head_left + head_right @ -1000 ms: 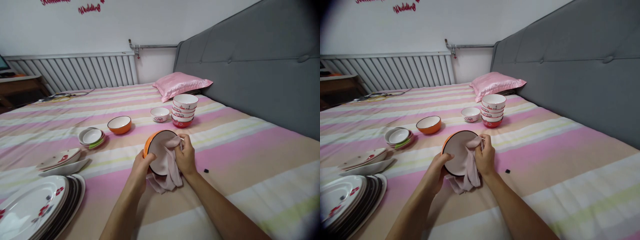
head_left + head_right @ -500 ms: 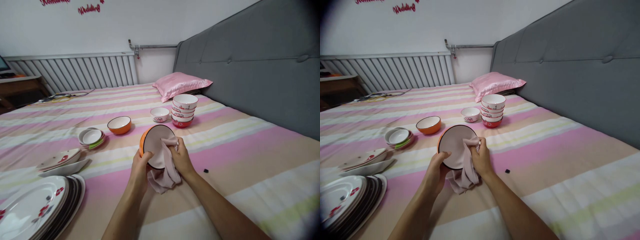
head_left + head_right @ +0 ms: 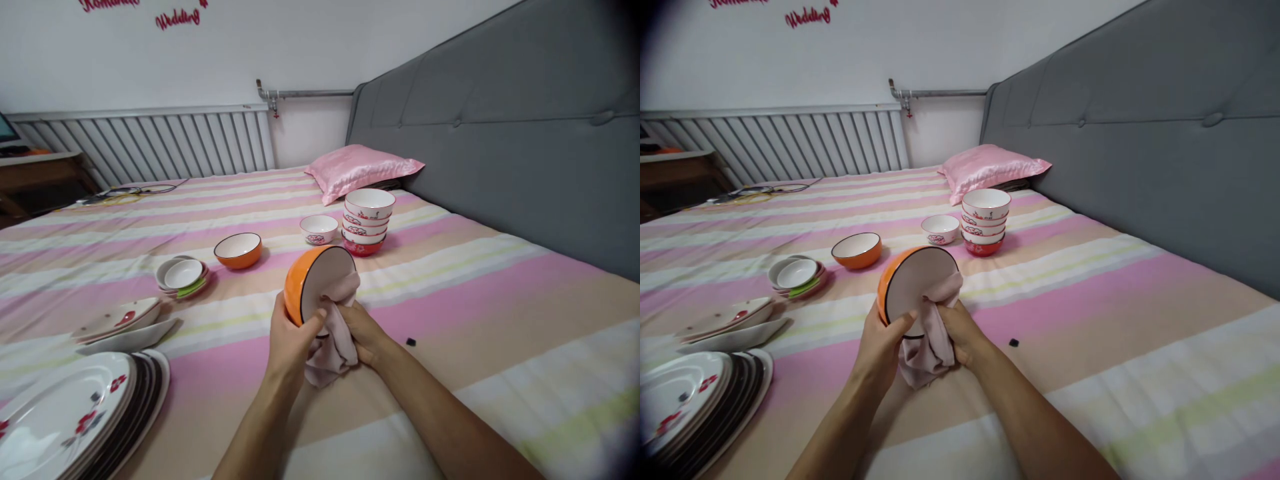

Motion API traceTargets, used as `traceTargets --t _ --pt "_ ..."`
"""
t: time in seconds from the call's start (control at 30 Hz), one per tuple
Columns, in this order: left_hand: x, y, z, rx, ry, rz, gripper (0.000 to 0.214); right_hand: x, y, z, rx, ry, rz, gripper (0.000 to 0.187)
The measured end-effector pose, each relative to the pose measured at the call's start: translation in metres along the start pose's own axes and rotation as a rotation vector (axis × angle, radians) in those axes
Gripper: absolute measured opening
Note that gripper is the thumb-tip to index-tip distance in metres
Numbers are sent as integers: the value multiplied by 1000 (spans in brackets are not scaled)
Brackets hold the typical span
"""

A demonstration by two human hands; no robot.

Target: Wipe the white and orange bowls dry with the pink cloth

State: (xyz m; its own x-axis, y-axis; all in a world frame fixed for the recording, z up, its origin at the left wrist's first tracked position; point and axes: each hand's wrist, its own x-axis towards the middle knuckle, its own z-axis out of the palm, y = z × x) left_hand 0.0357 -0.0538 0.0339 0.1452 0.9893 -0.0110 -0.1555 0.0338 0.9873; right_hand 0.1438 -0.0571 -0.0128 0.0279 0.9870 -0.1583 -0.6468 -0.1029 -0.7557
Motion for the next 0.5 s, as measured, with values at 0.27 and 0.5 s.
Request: traceTargets --t 0.27,0.5 --pt "1 0 -2 60 -82 69 60 -3 -1 5 7 -9 -9 43" --pt "9 18 -21 286 -143 76 70 3 -2 -1 -62 185 -118 23"
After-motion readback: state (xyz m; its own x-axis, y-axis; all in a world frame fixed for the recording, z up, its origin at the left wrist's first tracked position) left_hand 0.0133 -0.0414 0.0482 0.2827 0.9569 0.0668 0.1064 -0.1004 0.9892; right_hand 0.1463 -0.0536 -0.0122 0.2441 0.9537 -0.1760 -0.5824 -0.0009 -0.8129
